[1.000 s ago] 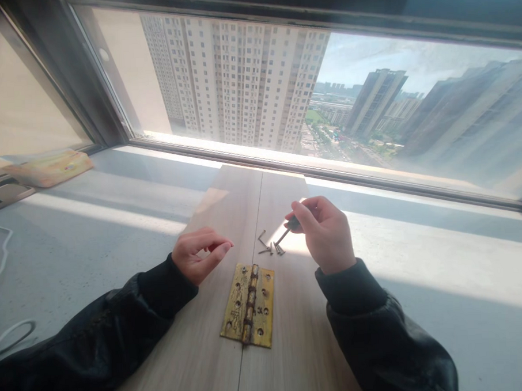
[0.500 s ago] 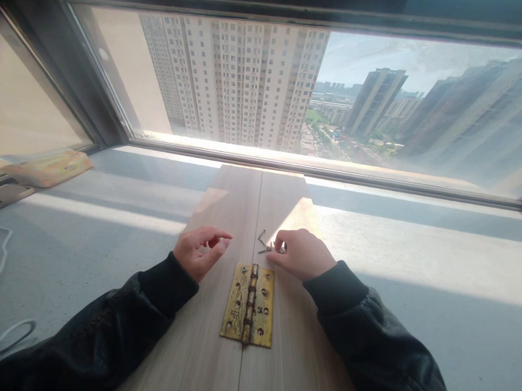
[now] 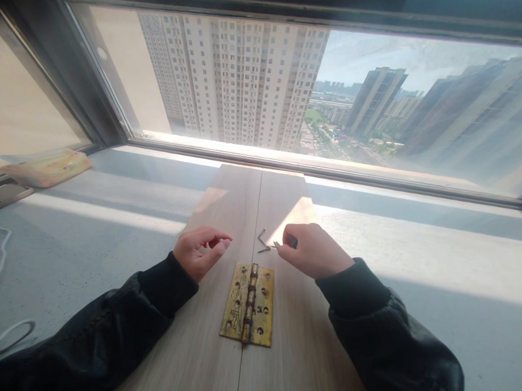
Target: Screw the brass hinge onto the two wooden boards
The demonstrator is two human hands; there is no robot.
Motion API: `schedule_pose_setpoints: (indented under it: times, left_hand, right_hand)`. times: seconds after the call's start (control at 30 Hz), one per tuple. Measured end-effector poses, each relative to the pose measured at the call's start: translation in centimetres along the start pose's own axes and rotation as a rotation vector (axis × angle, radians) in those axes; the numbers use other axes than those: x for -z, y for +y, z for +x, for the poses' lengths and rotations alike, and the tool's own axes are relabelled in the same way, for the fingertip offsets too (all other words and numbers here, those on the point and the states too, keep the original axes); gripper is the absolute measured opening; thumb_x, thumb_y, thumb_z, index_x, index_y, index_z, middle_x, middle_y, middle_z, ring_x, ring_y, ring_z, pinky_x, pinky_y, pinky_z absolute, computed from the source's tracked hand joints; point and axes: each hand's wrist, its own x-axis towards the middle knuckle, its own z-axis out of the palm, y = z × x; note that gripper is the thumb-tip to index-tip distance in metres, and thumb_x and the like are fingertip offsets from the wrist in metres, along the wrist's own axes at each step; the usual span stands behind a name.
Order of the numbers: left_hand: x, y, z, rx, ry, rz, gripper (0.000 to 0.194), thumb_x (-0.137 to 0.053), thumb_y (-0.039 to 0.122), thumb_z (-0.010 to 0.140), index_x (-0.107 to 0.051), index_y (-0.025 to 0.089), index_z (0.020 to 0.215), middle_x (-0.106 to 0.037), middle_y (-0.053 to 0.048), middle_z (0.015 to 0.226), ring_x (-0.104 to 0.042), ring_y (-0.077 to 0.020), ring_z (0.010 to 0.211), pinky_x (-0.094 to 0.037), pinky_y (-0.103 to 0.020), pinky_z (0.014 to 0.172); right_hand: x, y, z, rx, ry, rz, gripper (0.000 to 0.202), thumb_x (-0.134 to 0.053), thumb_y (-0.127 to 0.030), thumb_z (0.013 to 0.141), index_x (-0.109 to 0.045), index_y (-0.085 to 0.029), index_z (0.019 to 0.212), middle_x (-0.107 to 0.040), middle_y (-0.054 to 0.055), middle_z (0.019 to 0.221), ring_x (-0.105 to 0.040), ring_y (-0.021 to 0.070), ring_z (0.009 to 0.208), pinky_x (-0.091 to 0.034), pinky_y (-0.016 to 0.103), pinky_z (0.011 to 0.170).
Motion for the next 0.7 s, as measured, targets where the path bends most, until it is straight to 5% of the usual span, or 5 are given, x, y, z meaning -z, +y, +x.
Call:
schedule_pose_setpoints:
  times: [0.37,0.7]
  left_hand:
    - [0.1,0.1,0.1,0.028,-0.035,0.000,0.018,-0.056,0.022,0.080,-0.072,0.015,0.075,-0.067,-0.002,0.064,-0.054,-0.0114,0.057,-0.045,-0.025,0.057]
    - [0.0,0.3,0.2,0.032,-0.053,-0.010,0.018,-0.056,0.021,0.079,-0.072,0.014,0.075,-0.069,-0.004,0.067,-0.055,-0.0119,0.059,-0.045,-0.025,0.058]
  right_hand:
    - [1.2,-2.3,-1.0,0.153,-0.139,0.187,0.004,-0.055,-0.023,0.071,-0.057,-0.019,0.070,-0.061,-0.001,0.070,-0.051,0.0124,0.061,-0.040,0.026,0.055]
    - [0.2,-1.5,-0.6,0.123,-0.178,0.176,0.014,-0.053,-0.020,0.073,-0.067,-0.018,0.076,-0.067,0.003,0.076,-0.058,0.0160,0.069,-0.045,0.030,0.064]
